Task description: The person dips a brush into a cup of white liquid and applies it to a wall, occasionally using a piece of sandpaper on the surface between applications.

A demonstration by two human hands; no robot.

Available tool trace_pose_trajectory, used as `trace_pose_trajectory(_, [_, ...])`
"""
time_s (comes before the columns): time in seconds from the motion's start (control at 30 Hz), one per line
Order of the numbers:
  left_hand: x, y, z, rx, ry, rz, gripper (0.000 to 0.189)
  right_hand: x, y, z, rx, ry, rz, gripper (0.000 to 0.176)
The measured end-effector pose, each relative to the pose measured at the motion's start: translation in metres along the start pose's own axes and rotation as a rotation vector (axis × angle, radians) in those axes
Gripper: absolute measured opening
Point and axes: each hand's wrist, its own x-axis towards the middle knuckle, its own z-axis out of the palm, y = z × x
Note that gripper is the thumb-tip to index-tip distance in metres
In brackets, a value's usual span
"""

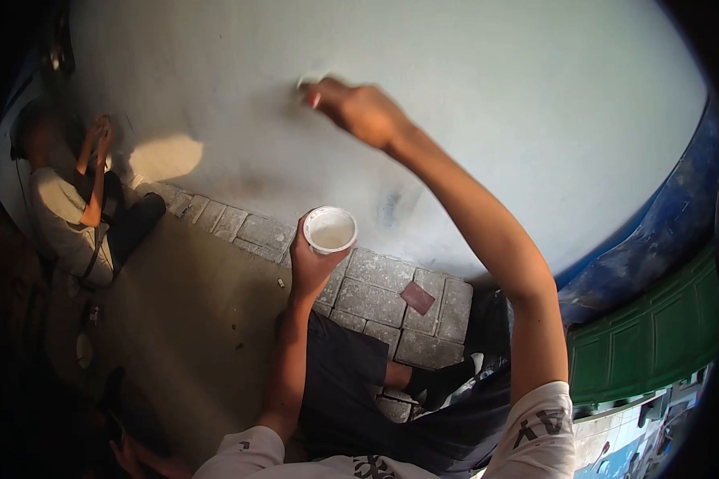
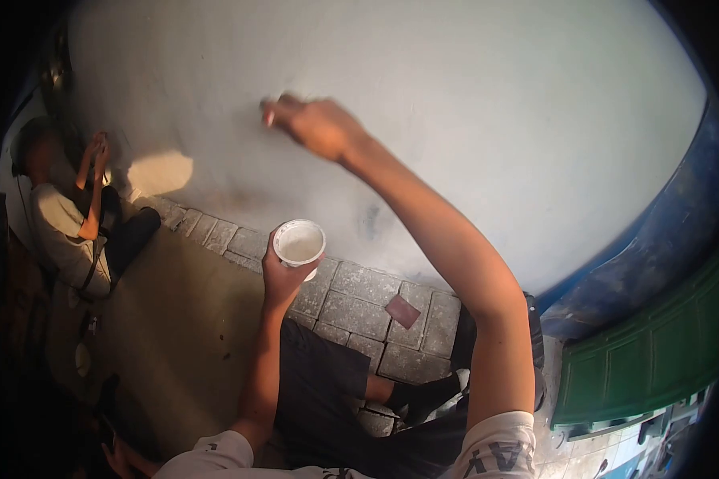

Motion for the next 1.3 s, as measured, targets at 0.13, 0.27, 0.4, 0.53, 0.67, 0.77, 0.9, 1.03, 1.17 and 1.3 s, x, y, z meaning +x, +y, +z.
trace_pose_trajectory(0.13, [-0.009,0.013,0.015,-0.058,-0.021,0.011,0.073,0.033,0.018,-0.040,-0.012,0.476,0.028,0.027])
trace_pose_trajectory(0.27, [-0.008,0.021,0.022,-0.029,-0.035,0.019,0.071,0.045,0.008,-0.053,-0.103,0.578,-0.092,0.027])
trace_pose_trajectory(0.4, [0.007,0.028,0.019,-0.091,-0.032,-0.034,0.070,0.001,0.000,-0.016,-0.364,-0.096,-0.088,0.048])
trace_pose_trajectory(0.53, [0.017,0.026,0.003,0.022,-0.003,-0.016,0.067,-0.031,-0.009,0.028,-0.443,0.043,-0.330,0.046])
trace_pose_trajectory(0.67, [0.010,0.013,-0.004,0.057,0.000,-0.002,0.067,-0.006,-0.021,0.001,-0.214,-0.343,-0.011,0.035])
trace_pose_trajectory(0.77, [0.001,0.010,-0.002,0.033,-0.028,-0.015,0.068,0.030,0.006,-0.015,0.111,0.170,0.047,0.019])
trace_pose_trajectory(0.9, [-0.005,0.021,0.004,0.052,-0.048,-0.093,0.070,0.062,0.011,-0.053,0.180,0.540,0.002,0.015])
trace_pose_trajectory(1.03, [-0.008,0.016,0.007,0.071,-0.067,-0.056,0.070,0.040,0.008,-0.033,-0.283,0.314,-0.113,0.040])
trace_pose_trajectory(1.17, [-0.015,0.009,0.004,0.077,-0.095,-0.044,0.075,-0.026,0.009,0.038,-0.570,0.059,-0.390,0.033])
trace_pose_trajectory(1.3, [-0.020,0.006,0.002,0.083,-0.107,-0.036,0.075,-0.058,0.001,0.057,-0.477,-0.137,-0.367,0.026])
